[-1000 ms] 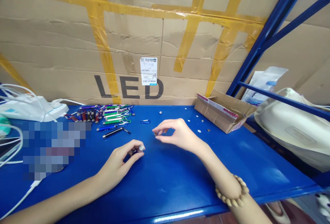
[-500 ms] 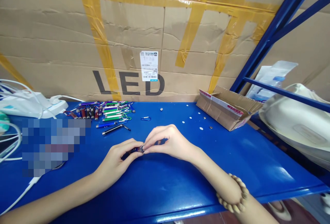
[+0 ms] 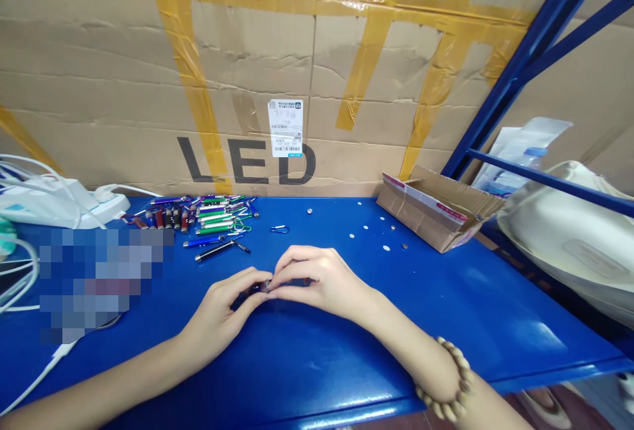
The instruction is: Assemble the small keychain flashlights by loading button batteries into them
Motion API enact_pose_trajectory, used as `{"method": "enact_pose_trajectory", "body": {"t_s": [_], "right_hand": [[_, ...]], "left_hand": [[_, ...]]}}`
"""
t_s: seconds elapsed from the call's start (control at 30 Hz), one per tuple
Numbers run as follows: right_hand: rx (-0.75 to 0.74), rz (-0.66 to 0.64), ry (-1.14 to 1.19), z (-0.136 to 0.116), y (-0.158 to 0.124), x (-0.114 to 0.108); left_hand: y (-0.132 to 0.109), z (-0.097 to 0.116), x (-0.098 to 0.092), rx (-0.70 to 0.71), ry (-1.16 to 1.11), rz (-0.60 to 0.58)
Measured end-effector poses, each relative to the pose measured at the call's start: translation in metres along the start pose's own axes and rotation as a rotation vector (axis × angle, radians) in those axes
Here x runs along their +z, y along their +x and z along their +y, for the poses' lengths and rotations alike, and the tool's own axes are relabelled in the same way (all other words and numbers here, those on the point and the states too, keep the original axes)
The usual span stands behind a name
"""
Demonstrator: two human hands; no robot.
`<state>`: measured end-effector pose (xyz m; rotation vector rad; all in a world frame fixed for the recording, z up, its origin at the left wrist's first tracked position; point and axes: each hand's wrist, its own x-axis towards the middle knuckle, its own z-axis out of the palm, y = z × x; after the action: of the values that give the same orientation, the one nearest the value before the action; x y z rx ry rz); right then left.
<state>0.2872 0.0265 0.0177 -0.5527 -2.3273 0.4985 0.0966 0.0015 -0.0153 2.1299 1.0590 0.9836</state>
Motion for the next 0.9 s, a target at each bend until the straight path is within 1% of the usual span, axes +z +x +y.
{"method": "enact_pose_trajectory", "body": {"t_s": [0.07, 0.13, 0.2, 0.27, 0.33, 0.37, 0.43, 0.47, 0.5, 0.57, 0.67, 0.73, 0.83, 0.9], "right_hand": [[0.034, -0.054, -0.014, -0.003, 0.0, -0.001], [0.059, -0.066, -0.023, -0.004, 0.001, -0.005], [0.11, 0.015, -0.07, 0.0, 0.002, -0.015], [0.244, 0.16, -0.2, 0.009, -0.001, -0.031], [0.479, 0.264, -0.42, 0.022, -0.008, -0.051], [0.623, 0.267, -0.546, 0.03, -0.014, -0.062], [0.976, 0.224, -0.752, 0.046, -0.027, -0.081], [1.163, 0.164, -0.784, 0.053, -0.033, -0.089], [1.252, 0.148, -0.781, 0.06, -0.04, -0.095], [1.373, 0.117, -0.736, 0.07, -0.05, -0.105], [1.468, 0.108, -0.639, 0.079, -0.06, -0.114], [1.499, 0.117, -0.577, 0.083, -0.063, -0.116], [1.493, 0.151, -0.5, 0.086, -0.064, -0.117], [1.456, 0.178, -0.452, 0.087, -0.064, -0.114]], "left_hand": [[0.0, 0.0, 0.0, -0.015, 0.01, 0.001], [0.0, 0.001, 0.0, -0.033, -0.002, 0.002], [0.0, 0.003, 0.0, -0.06, -0.017, 0.013], [0.001, 0.005, 0.0, -0.099, -0.02, 0.021], [0.001, 0.008, 0.001, -0.127, -0.025, 0.019], [0.001, 0.009, 0.001, -0.136, -0.029, 0.014], [0.001, 0.01, 0.0, -0.145, -0.04, 0.007], [0.001, 0.01, 0.0, -0.146, -0.046, 0.006], [0.001, 0.009, 0.0, -0.144, -0.054, 0.008], [0.001, 0.009, 0.0, -0.127, -0.076, 0.031], [-0.001, 0.008, -0.001, -0.098, -0.11, 0.085], [-0.002, 0.009, -0.001, -0.082, -0.131, 0.114], [-0.003, 0.011, -0.001, -0.058, -0.157, 0.155], [-0.003, 0.012, -0.002, -0.045, -0.163, 0.186]]}}
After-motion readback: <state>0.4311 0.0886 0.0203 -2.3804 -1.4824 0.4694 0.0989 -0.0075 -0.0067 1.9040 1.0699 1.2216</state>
